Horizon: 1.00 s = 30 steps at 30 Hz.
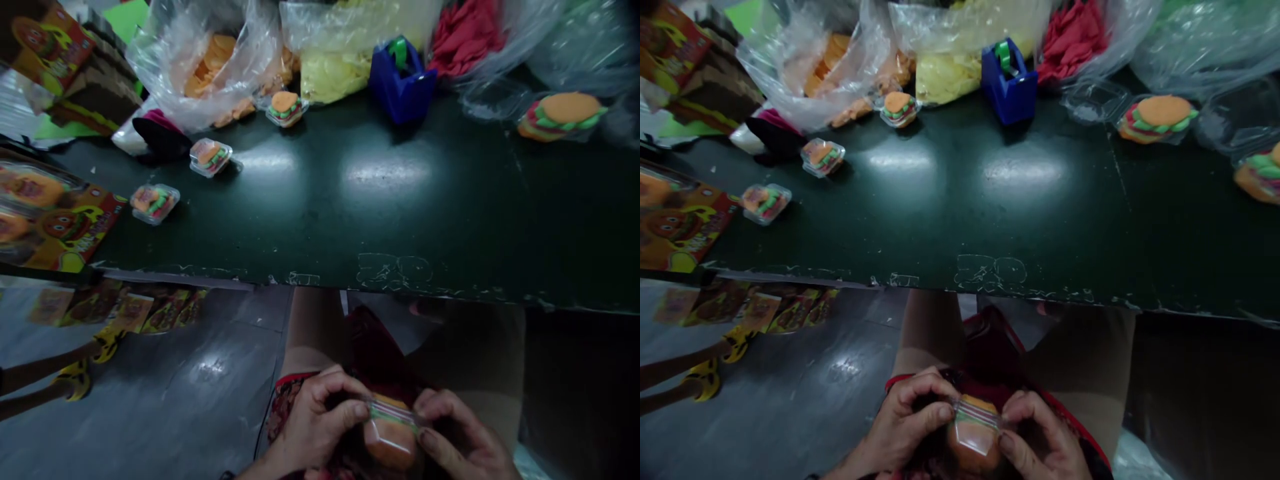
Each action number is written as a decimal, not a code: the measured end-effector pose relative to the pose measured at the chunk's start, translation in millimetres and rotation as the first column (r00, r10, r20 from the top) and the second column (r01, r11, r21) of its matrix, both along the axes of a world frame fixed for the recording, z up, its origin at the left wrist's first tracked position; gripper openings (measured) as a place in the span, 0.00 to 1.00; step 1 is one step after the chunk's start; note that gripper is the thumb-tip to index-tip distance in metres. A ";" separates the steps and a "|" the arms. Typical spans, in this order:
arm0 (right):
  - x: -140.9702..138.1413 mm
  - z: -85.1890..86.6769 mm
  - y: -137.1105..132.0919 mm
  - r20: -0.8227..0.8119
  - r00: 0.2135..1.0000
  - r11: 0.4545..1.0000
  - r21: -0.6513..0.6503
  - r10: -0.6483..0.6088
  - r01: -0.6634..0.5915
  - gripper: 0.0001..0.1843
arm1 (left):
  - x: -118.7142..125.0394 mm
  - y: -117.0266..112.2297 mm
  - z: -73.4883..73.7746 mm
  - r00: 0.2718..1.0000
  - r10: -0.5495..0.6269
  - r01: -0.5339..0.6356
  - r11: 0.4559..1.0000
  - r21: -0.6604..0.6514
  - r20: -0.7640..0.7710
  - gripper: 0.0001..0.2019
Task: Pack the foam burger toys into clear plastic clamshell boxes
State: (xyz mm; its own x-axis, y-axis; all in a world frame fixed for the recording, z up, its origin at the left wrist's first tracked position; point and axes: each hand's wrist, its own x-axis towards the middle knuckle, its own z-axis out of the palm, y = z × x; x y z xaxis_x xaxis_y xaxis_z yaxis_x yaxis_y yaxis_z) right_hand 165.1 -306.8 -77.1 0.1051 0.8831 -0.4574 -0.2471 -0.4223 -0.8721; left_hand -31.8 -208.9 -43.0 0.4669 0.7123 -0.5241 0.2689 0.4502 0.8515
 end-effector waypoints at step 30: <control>96.2 88.1 271.7 0.664 0.708 0.693 0.628 -0.239 -0.355 0.07 | 103.4 257.0 78.5 0.957 -0.279 0.268 0.756 0.598 -0.076 0.21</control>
State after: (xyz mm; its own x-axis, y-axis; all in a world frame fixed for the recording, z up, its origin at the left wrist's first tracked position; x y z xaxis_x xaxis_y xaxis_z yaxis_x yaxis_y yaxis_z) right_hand 261.3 -35.0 11.0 0.0399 0.8979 0.4383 0.5070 0.3598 -0.7832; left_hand 71.5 48.1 35.5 0.6950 0.7184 -0.0281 0.2851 -0.2395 0.9281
